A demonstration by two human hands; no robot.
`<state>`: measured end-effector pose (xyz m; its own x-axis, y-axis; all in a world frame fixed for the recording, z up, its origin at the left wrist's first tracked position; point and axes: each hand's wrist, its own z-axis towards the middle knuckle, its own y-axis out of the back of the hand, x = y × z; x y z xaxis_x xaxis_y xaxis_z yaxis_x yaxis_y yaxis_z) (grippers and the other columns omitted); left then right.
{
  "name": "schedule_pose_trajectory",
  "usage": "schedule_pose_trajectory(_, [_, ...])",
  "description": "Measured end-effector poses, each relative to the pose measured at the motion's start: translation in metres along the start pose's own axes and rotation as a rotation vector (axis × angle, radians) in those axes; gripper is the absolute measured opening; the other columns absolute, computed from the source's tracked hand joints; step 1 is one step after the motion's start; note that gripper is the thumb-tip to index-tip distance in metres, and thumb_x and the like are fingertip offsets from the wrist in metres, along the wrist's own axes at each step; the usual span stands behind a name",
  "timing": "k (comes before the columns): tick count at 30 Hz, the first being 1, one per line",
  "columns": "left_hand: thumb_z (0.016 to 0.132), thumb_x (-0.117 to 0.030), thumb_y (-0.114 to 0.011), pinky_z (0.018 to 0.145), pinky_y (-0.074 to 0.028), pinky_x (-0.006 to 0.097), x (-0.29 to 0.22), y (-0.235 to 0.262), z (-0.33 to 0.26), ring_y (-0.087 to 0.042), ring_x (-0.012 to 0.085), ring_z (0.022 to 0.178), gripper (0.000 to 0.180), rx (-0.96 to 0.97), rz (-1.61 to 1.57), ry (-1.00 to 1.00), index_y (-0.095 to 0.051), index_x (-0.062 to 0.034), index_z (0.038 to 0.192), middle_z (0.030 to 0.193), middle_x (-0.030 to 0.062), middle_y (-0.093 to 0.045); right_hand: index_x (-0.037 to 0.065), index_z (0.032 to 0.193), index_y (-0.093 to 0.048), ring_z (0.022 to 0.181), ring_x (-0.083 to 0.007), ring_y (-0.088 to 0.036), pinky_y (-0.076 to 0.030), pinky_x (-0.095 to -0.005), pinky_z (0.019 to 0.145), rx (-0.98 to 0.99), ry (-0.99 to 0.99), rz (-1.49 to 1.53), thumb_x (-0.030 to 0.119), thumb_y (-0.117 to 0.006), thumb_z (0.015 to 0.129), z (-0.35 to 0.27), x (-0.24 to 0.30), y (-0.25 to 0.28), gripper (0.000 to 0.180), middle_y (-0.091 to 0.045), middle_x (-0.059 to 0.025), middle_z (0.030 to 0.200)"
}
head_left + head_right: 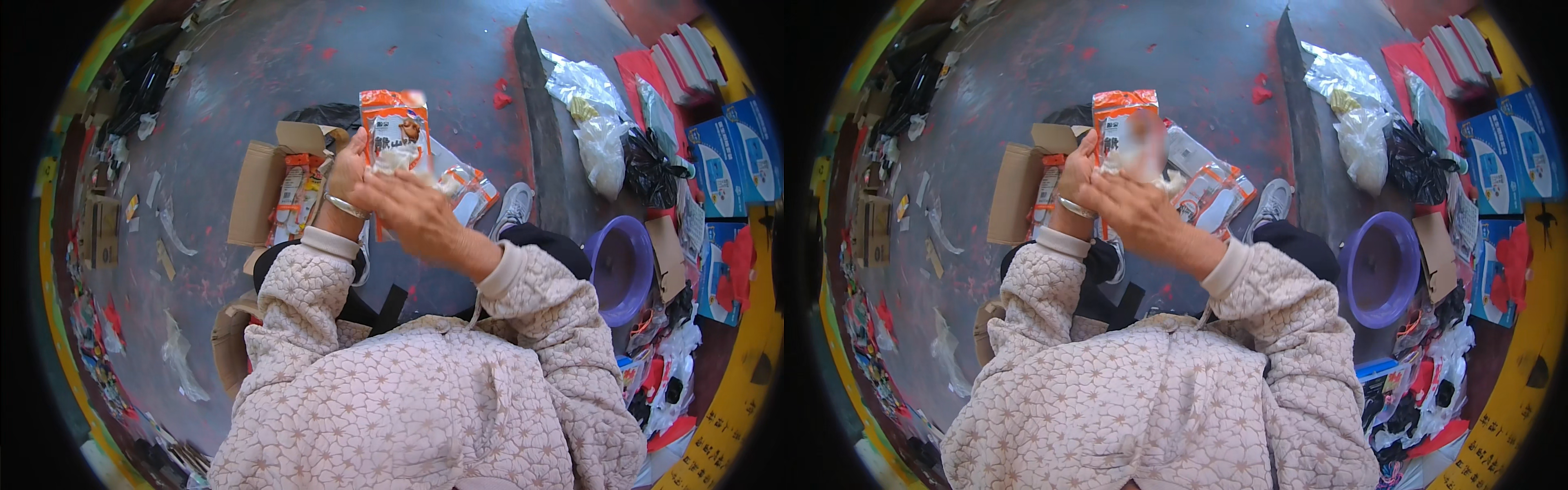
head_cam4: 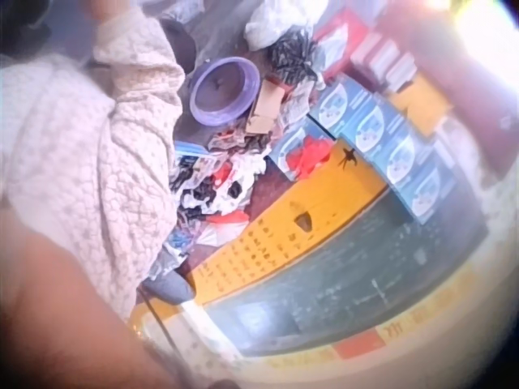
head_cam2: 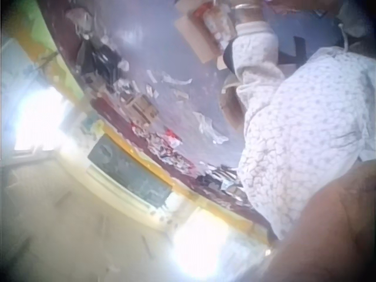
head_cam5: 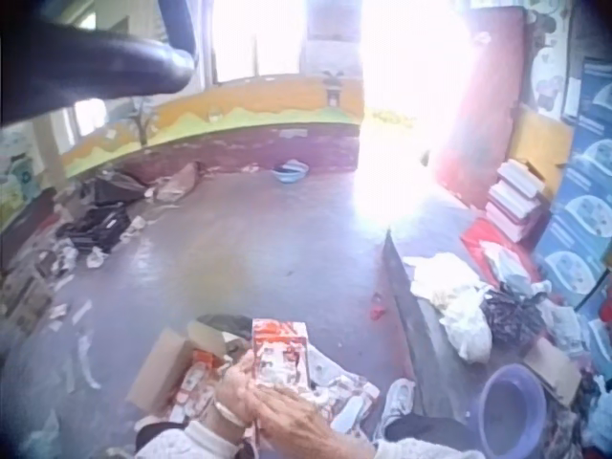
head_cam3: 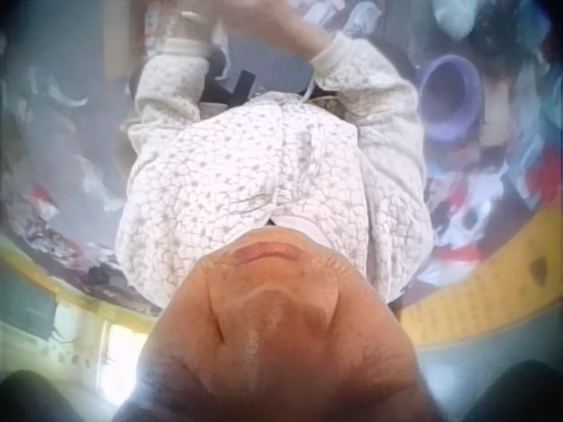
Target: The person sits on the floor and wipes the surface of multiple snack packages with a white cloth. They pick up each package, wipe it, and place it into a cardboard box.
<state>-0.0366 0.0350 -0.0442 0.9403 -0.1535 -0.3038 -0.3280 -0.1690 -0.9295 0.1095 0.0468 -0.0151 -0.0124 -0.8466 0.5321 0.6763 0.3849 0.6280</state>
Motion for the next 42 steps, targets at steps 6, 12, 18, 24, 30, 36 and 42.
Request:
schedule_pose_trajectory(6, [0.095, -0.042, -0.021, 0.094, -0.039, 0.050, -0.008, -0.003, -0.007, -0.048, 0.0333, 0.111, 0.052, -0.042, -0.114, -0.045, -0.036, -0.0033, 0.126, 0.123, 0.0188, -0.046, 0.008, 0.100, -0.056, 0.078, -0.0294, -0.060, -0.048, -0.0392, 0.068, 0.295, -0.345, 0.240, 0.005, -0.056, 0.073, -0.030, -0.016, 0.036, 0.028, -0.063, -0.0103, 0.090])
schedule_pose_trajectory(12, [0.095, -0.035, -0.026, 0.094, -0.039, 0.048, -0.015, 0.004, -0.007, -0.048, 0.0328, 0.111, 0.044, 0.053, -0.225, -0.136, -0.042, -0.0032, 0.121, 0.121, 0.0176, -0.049, -0.001, 0.095, -0.059, 0.074, -0.0173, -0.061, -0.049, -0.0305, 0.065, 0.022, -1.167, 0.745, 0.018, -0.058, 0.080, -0.033, -0.061, 0.055, 0.024, -0.061, -0.0096, 0.079])
schedule_pose_trajectory(18, [0.094, -0.041, -0.026, 0.092, -0.040, 0.050, -0.012, 0.000, -0.007, -0.048, 0.0325, 0.110, 0.049, 0.125, -0.210, -0.119, -0.038, -0.0035, 0.124, 0.120, 0.0174, -0.049, -0.002, 0.096, -0.060, 0.082, -0.0153, -0.058, -0.046, -0.0262, 0.072, 0.327, -1.057, 1.064, 0.024, -0.062, 0.076, -0.023, -0.043, 0.039, 0.033, -0.060, -0.0112, 0.087])
schedule_pose_trajectory(24, [0.088, -0.040, -0.045, 0.094, -0.038, 0.048, 0.008, -0.027, -0.016, -0.048, 0.0292, 0.112, 0.052, 0.111, -0.063, -0.054, -0.038, -0.0047, 0.125, 0.121, 0.0161, -0.049, -0.003, 0.093, -0.062, 0.067, -0.0144, -0.060, -0.049, -0.0266, 0.063, 0.133, -1.037, 1.129, 0.015, -0.061, 0.075, -0.008, -0.039, 0.058, 0.025, -0.062, -0.0102, 0.082])
schedule_pose_trajectory(30, [0.090, -0.021, -0.045, 0.096, -0.038, 0.046, 0.031, -0.024, -0.019, -0.048, 0.0296, 0.112, 0.040, 0.057, -0.019, 0.110, -0.038, 0.0003, 0.123, 0.120, 0.0166, -0.049, -0.002, 0.091, -0.063, 0.067, -0.0147, -0.060, -0.048, -0.0272, 0.062, 0.102, -1.136, 1.094, 0.014, -0.059, 0.077, -0.006, -0.053, 0.064, 0.021, -0.063, -0.0111, 0.083])
schedule_pose_trajectory(36, [0.092, -0.010, -0.038, 0.100, -0.033, 0.052, 0.032, -0.014, -0.008, -0.040, 0.0328, 0.120, 0.036, -0.137, 0.085, -0.060, -0.033, 0.0007, 0.126, 0.127, 0.0201, -0.041, 0.001, 0.085, -0.062, 0.066, -0.0143, -0.060, -0.047, -0.0263, 0.060, -0.402, -0.954, 0.269, 0.017, -0.059, 0.078, -0.001, -0.067, 0.083, 0.017, -0.063, -0.0118, 0.080])
schedule_pose_trajectory(42, [0.094, -0.020, -0.034, 0.099, -0.034, 0.043, 0.034, 0.018, 0.009, -0.046, 0.0292, 0.113, 0.036, 0.228, -0.284, 0.104, -0.038, -0.0013, 0.125, 0.123, 0.0155, -0.047, 0.002, 0.096, -0.055, 0.071, -0.0284, -0.060, -0.048, -0.0355, 0.062, -0.232, -0.045, -0.112, 0.005, -0.054, 0.078, -0.003, -0.059, 0.011, 0.018, -0.059, -0.0135, 0.086])
